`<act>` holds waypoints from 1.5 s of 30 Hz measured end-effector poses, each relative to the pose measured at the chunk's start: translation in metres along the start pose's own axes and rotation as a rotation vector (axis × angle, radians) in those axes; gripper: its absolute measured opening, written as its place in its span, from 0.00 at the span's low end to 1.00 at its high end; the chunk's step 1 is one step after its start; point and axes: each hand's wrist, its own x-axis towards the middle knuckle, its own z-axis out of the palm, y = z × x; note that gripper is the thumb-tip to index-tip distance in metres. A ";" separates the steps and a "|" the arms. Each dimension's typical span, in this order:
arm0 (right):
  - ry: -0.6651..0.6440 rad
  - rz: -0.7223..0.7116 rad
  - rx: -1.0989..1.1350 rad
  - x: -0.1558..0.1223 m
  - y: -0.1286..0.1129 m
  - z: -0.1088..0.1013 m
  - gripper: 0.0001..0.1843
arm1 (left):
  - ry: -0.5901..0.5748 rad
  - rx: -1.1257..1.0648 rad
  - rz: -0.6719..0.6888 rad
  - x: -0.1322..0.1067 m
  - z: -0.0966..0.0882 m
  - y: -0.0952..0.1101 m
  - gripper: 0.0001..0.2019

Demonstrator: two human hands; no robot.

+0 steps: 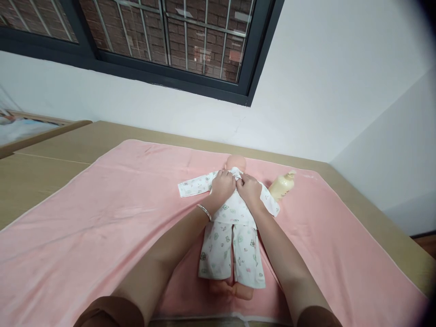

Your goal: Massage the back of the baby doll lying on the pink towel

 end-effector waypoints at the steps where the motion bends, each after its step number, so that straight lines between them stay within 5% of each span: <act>1: 0.003 0.023 -0.005 0.000 -0.001 -0.001 0.21 | 0.003 0.001 -0.031 0.000 0.000 0.000 0.13; 9: -0.046 -0.112 0.024 0.008 0.008 0.004 0.25 | -0.025 -0.052 0.047 0.004 0.004 -0.007 0.13; 21: 0.023 0.122 -0.011 -0.004 -0.007 -0.006 0.20 | 0.048 -0.018 -0.169 -0.003 -0.001 0.002 0.12; 31: -0.063 -0.045 0.128 0.011 0.009 0.006 0.25 | -0.068 -0.087 -0.095 0.006 0.003 -0.007 0.15; 45: 0.089 -0.016 0.078 0.003 0.000 -0.001 0.21 | -0.087 -0.123 -0.115 0.007 0.006 -0.009 0.17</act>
